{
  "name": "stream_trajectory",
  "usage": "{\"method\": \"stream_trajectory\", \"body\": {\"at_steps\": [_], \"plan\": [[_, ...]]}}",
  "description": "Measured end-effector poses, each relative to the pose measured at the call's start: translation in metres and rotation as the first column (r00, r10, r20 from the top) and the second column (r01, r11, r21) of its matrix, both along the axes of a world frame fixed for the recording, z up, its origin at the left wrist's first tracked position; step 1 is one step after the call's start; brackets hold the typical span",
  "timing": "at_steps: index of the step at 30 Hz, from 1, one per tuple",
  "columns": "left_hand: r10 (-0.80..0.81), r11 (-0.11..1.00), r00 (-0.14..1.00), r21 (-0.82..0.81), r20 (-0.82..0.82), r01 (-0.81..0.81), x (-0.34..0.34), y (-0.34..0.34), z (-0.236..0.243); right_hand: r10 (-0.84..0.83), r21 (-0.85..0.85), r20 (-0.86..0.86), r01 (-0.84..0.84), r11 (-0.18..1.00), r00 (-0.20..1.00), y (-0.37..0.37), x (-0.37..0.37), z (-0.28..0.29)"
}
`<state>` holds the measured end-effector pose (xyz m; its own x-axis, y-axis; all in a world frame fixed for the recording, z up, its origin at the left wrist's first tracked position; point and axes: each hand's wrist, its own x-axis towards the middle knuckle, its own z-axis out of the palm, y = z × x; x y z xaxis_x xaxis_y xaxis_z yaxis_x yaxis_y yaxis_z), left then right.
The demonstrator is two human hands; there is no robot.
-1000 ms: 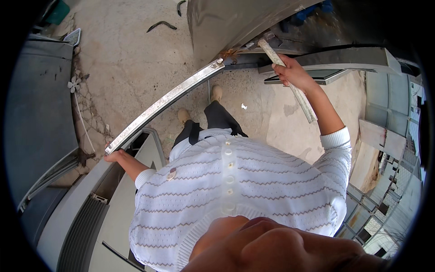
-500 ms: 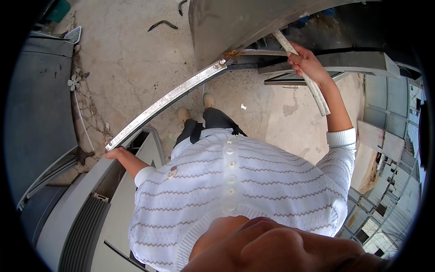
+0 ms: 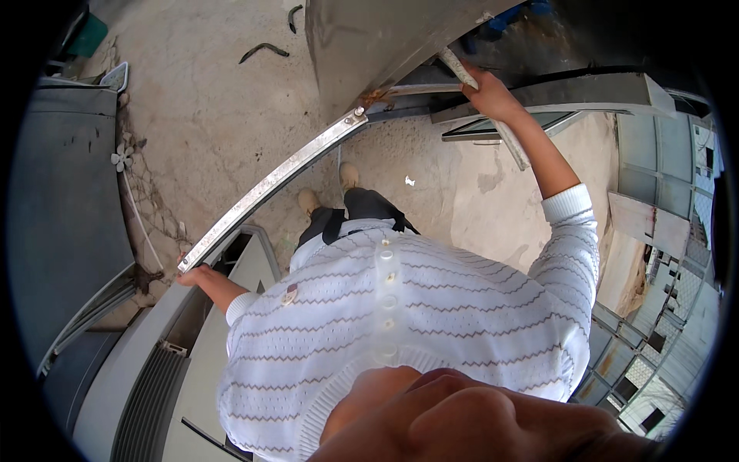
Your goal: The person uses pliers to remove a fastener from a metal window frame. They then use a thin metal rod to pry and adjust the frame components before lifting the window pane.
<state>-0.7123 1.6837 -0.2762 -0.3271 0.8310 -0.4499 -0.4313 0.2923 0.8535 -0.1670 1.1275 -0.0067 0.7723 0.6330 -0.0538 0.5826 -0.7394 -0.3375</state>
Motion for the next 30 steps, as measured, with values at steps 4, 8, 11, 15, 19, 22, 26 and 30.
{"method": "stream_trajectory", "body": {"at_steps": [4,8,11,15,19,22,26,30], "plan": [[-0.020,1.000,0.995,0.002,0.099,0.020,-0.007,-0.004,0.004,-0.246,0.037,-0.775,0.431,0.902,0.582,0.007,-0.031,0.056],[-0.027,0.999,0.999,0.018,0.032,0.026,0.007,-0.004,0.014,-0.205,0.023,-0.901,0.512,0.859,0.383,0.006,-0.050,0.084],[-0.017,1.000,0.999,0.024,0.048,0.015,0.011,-0.002,0.016,-0.213,0.120,-0.817,0.519,0.846,0.536,0.012,-0.040,0.076],[-0.046,0.999,0.997,0.008,0.067,0.046,0.009,0.005,0.008,-0.230,0.331,-0.702,0.594,0.733,0.674,0.031,-0.025,0.072],[-0.037,0.999,0.993,0.021,0.110,0.035,0.004,0.007,0.004,-0.218,0.124,-0.799,0.507,0.853,0.560,0.042,-0.062,0.061],[-0.001,1.000,0.996,0.012,0.085,0.000,0.004,0.008,0.006,-0.281,-0.106,-0.895,0.447,0.888,0.347,0.035,-0.084,0.069],[-0.036,0.999,0.996,-0.014,0.086,0.037,0.023,-0.003,0.019,-0.319,0.003,-0.861,0.632,0.775,0.395,0.011,-0.075,0.074],[-0.062,0.998,0.993,0.022,0.101,0.060,0.009,0.007,0.008,-0.306,0.230,-0.740,0.653,0.721,0.599,0.015,-0.044,0.077]]}}
